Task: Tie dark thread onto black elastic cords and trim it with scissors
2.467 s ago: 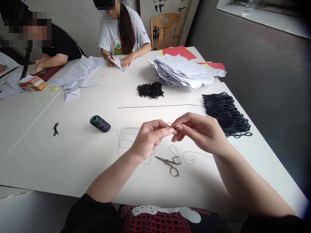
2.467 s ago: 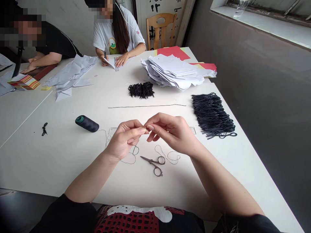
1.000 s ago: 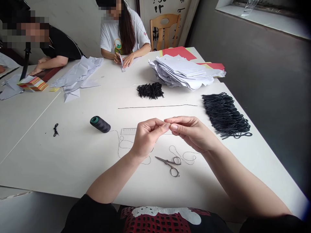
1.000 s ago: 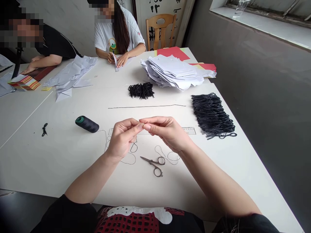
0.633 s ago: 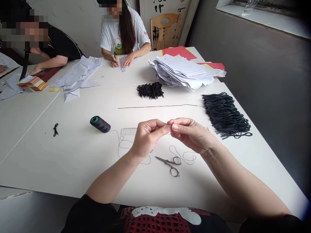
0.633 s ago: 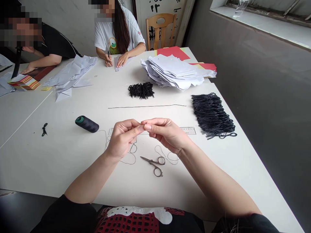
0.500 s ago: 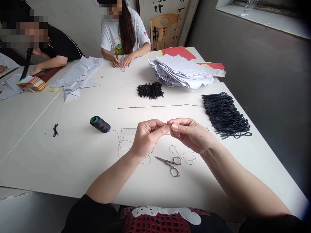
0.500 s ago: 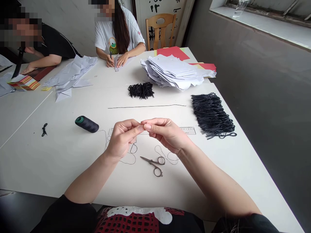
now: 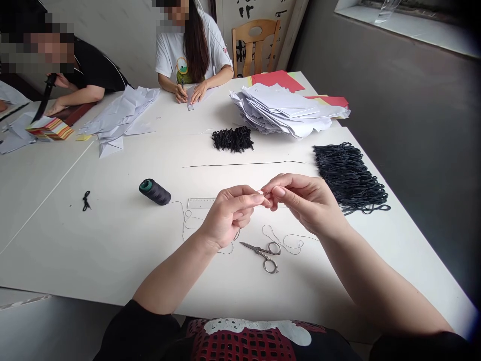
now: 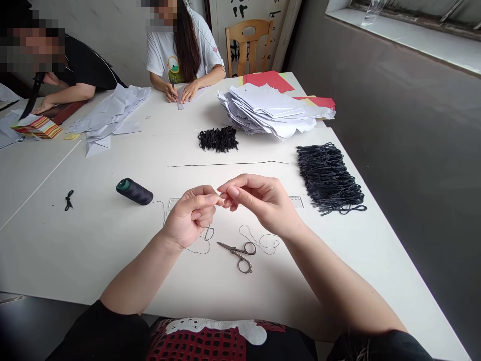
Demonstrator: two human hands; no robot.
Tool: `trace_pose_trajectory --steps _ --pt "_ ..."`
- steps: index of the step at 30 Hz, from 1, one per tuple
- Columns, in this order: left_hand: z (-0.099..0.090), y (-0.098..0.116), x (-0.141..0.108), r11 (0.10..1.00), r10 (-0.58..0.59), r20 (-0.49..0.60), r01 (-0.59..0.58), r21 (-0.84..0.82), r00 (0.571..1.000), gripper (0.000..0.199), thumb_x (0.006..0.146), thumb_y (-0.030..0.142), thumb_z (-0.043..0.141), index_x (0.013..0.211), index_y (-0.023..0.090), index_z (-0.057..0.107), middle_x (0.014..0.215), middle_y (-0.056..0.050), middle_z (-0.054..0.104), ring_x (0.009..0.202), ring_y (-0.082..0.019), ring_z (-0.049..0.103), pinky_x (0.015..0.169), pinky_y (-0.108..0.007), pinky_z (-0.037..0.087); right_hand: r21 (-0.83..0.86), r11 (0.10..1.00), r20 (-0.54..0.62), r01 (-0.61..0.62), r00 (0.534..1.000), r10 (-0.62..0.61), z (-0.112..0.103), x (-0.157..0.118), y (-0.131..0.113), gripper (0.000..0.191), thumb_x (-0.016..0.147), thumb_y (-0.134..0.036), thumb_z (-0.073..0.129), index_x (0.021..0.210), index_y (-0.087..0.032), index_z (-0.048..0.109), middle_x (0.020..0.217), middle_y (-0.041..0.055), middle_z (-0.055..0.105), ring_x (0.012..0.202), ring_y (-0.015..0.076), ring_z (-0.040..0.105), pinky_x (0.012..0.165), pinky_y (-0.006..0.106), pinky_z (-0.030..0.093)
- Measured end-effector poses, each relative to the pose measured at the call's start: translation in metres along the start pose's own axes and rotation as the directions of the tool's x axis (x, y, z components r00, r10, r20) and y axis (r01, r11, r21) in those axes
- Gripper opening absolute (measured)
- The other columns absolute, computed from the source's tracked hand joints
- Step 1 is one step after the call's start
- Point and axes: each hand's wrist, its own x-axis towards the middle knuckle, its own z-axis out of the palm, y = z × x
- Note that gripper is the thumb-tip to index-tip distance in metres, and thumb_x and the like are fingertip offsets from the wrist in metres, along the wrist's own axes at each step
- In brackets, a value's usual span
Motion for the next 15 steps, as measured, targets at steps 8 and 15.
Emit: trace_pose_trajectory --steps 8,15 --pt "-0.0002 0.0000 0.0003 0.997 -0.064 0.026 0.065 -0.040 0.998 0.018 0.068 0.030 0.074 0.063 0.017 0.062 0.043 0.009 0.037 0.040 -0.003 0.014 0.038 -0.023 0.009 -0.125 0.989 -0.012 0.084 0.996 -0.086 0.0030 -0.0027 -0.0058 0.008 0.087 -0.025 0.069 0.086 -0.018 0.072 0.071 0.0030 0.067 0.065 0.0127 0.063 0.060 0.027 0.057" --pt "0.0001 -0.0005 0.0002 0.998 -0.059 0.026 0.060 -0.034 0.998 0.020 0.068 0.029 0.074 0.062 0.017 0.060 0.045 0.009 0.040 0.040 -0.002 0.016 0.038 -0.021 0.010 -0.156 0.979 0.015 0.131 0.991 -0.130 0.0025 -0.0031 -0.0054 0.009 0.090 -0.023 0.065 0.085 -0.016 0.069 0.071 0.0032 0.066 0.065 0.0116 0.063 0.060 0.025 0.057"
